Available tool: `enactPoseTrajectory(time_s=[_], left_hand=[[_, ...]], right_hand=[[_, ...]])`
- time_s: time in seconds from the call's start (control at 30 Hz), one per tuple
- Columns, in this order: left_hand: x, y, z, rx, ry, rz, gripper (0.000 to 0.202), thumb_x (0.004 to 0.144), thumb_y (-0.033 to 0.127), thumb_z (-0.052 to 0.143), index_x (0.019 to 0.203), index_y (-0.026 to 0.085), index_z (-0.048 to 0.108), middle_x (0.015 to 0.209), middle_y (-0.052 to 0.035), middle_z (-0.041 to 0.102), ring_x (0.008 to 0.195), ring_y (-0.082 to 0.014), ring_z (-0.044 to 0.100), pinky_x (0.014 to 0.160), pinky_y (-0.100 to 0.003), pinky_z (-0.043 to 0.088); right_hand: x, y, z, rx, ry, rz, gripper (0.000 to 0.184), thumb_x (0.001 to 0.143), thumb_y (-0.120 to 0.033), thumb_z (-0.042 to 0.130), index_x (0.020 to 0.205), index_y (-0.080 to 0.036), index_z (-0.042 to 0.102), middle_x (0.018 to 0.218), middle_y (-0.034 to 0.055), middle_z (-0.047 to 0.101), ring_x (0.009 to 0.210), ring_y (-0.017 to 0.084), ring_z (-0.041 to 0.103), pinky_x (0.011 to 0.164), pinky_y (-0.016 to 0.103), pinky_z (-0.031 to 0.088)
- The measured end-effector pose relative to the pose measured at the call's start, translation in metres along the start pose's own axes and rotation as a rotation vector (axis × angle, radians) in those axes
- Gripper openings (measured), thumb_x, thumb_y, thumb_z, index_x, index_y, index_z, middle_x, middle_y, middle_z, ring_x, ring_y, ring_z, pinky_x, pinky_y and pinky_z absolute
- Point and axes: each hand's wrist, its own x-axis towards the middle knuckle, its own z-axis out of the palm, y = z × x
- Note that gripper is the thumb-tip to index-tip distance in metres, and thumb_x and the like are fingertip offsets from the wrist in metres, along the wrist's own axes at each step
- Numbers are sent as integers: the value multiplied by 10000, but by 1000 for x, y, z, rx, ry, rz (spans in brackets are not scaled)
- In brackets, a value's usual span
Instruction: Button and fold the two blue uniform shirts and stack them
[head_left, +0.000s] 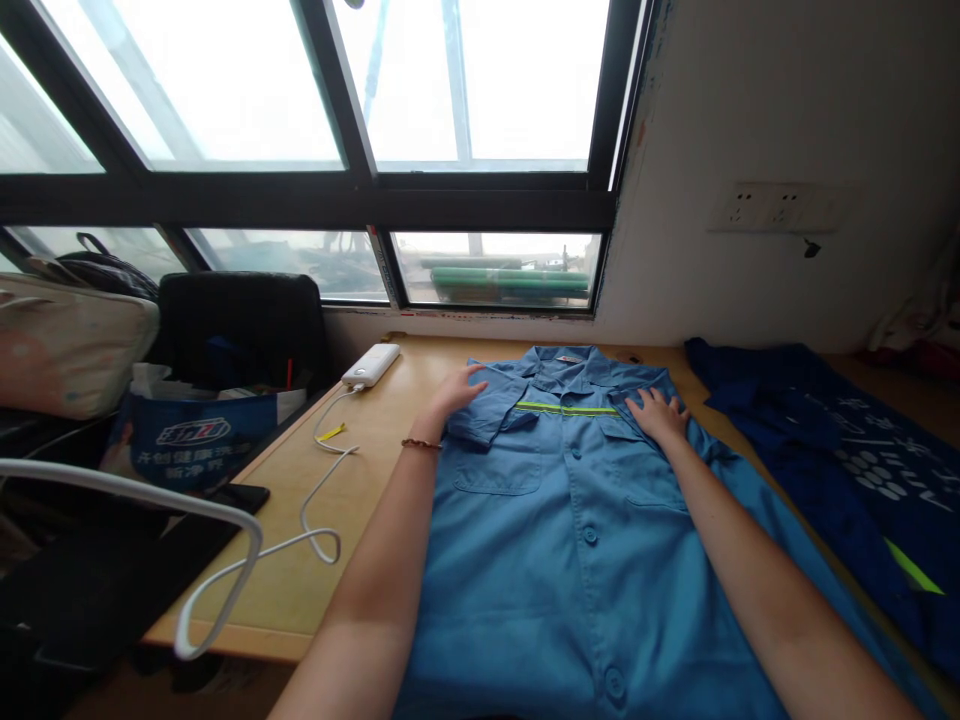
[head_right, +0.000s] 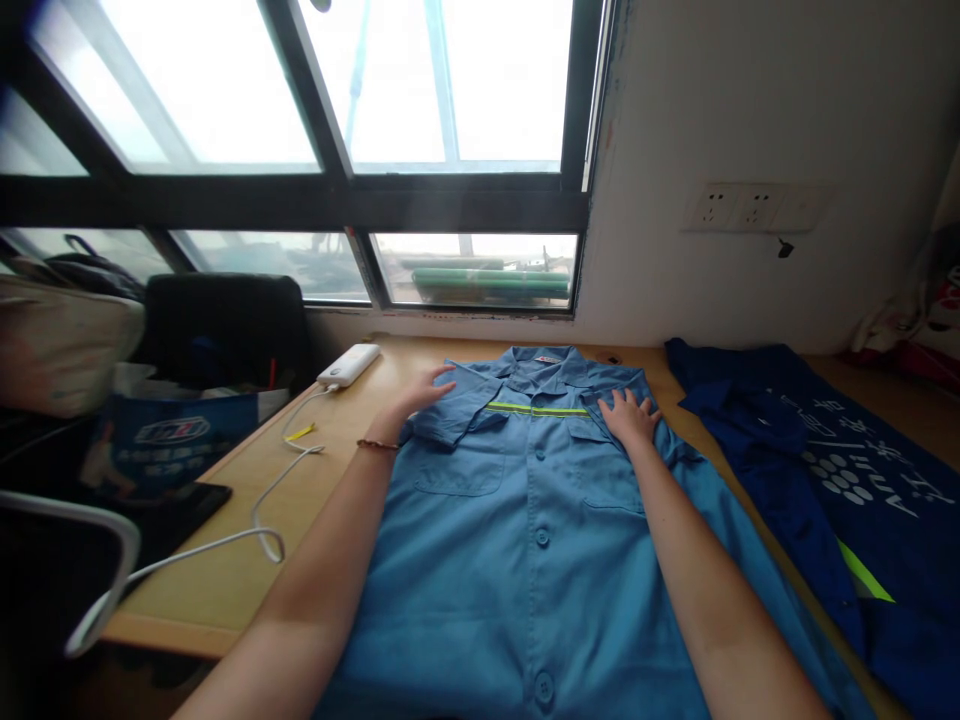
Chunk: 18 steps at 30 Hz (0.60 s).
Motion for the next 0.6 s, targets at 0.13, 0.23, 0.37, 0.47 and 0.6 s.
enactPoseTrajectory(time_s=[0.13,0.23,0.37,0.47,0.6], left_hand=[[-2,-12,48,443,-76,-76,552,811,496,391,1277,200,390,1383,-112,297,1267,-304,235,1006,-488,199],[-7,-15,73,564,-6,-113,580,831,562,234,1315,255,322,1415,-91,226,1288,-323,158,989,-560,134],[-7,-19,78,526,31,-112,577,815,578,262,1294,271,358,1406,-90,252,1281,-330,171,993,-556,113],[-1,-23,71,359,86,-113,530,767,535,441,1210,245,459,1368,-109,318,1266,-333,210,1004,-547,111],[19,-29,47,-273,409,-301,451,657,224,662,1070,126,510,1228,-184,443,1176,-298,385,954,-425,336]], right_hand=[[1,0,0,3,-8,1,574,798,-601,217,1276,-326,375,1376,13,290,1202,366,228,931,575,184],[0,-2,3,18,-26,-1,574,809,-590,214,1292,-316,358,1390,19,269,1220,383,199,937,600,135],[2,-2,3,135,-50,0,568,792,-590,308,1271,-300,402,1395,26,269,1243,412,144,944,628,48],[19,10,-7,419,-18,53,489,728,-523,511,1133,-251,549,1336,54,372,1235,374,226,994,545,115],[54,41,-31,664,32,205,377,703,-338,610,1025,-144,577,1121,139,553,1108,281,455,918,375,357]])
